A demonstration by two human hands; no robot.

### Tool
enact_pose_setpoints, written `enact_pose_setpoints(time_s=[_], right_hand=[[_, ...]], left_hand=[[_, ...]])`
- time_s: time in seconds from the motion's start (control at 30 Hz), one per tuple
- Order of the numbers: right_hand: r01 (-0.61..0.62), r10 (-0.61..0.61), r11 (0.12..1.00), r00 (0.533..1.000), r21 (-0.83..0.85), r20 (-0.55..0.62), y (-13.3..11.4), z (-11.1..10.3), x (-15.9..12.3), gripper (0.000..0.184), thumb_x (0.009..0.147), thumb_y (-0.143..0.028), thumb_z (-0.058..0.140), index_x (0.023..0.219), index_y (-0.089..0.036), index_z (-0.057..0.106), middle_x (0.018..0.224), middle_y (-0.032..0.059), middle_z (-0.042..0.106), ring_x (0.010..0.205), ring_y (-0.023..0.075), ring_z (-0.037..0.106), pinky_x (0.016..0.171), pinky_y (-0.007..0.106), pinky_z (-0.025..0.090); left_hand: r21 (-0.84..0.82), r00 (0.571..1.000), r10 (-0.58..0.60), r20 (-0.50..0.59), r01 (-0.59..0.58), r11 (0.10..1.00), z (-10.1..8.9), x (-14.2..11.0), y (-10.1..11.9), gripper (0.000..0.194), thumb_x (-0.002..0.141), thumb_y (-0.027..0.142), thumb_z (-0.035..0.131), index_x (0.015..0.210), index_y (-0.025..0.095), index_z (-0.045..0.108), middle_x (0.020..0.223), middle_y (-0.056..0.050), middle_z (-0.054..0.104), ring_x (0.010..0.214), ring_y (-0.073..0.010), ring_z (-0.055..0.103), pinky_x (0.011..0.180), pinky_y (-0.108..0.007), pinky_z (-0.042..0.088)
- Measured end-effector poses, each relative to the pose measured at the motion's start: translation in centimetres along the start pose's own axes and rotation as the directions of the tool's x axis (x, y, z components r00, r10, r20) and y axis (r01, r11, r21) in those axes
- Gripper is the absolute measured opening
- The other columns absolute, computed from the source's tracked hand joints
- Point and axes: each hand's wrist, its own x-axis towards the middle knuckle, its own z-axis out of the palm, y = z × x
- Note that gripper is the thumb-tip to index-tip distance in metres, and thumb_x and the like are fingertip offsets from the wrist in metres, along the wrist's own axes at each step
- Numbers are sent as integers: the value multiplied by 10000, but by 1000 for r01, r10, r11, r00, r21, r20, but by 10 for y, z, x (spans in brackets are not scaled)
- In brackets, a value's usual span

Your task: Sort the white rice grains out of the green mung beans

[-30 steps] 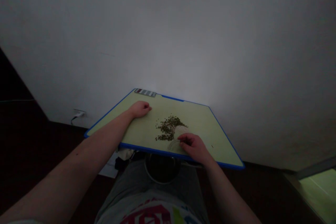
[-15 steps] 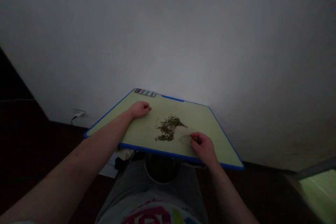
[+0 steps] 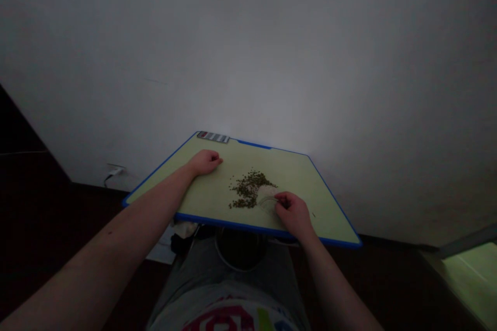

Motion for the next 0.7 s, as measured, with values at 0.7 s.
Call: enact_pose_setpoints(time_s=[0.7], right_hand=[[14, -15, 1000, 999, -11, -32, 4, 0, 6, 256, 708, -255, 512, 900, -175, 662, 696, 24, 647, 618, 165, 575, 624, 288, 450]], left_hand=[[19, 1000, -11, 10, 10, 1000, 3, 2, 0, 356, 790, 460, 428, 591, 174, 503, 552, -11, 493, 543, -122, 414, 535, -260, 272]])
